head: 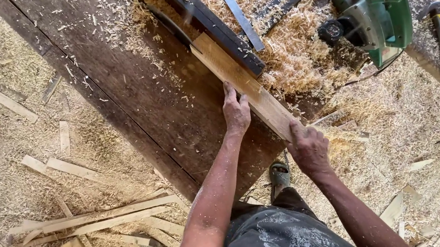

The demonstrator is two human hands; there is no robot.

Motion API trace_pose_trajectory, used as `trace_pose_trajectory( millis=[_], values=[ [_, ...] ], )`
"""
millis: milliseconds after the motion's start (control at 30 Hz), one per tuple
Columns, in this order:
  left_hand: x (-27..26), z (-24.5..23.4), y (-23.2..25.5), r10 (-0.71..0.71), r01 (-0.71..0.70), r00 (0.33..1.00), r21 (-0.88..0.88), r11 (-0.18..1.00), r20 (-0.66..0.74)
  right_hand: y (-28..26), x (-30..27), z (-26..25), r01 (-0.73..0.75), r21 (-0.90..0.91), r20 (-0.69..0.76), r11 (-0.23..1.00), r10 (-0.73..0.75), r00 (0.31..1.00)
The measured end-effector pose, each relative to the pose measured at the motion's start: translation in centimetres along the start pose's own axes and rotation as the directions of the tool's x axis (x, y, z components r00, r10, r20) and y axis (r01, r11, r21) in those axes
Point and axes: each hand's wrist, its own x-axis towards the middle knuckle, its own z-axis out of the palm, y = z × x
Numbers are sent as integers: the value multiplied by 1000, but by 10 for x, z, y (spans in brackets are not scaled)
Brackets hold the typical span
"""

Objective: Using a power planer and a saw to shape and cut wood blocks in a workshop.

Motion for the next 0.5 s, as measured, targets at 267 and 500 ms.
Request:
trace_pose_trajectory(
  millis=[267,500],
  values=[
    [-91,22,49,114,-112,993,-138,984,6,-6,12,-4,9,-65,-72,998,-14,997],
    [-69,24,28,115,-117,993,-57,991,-39,-13,31,6,-3,-48,32,999,5,999]
  ],
)
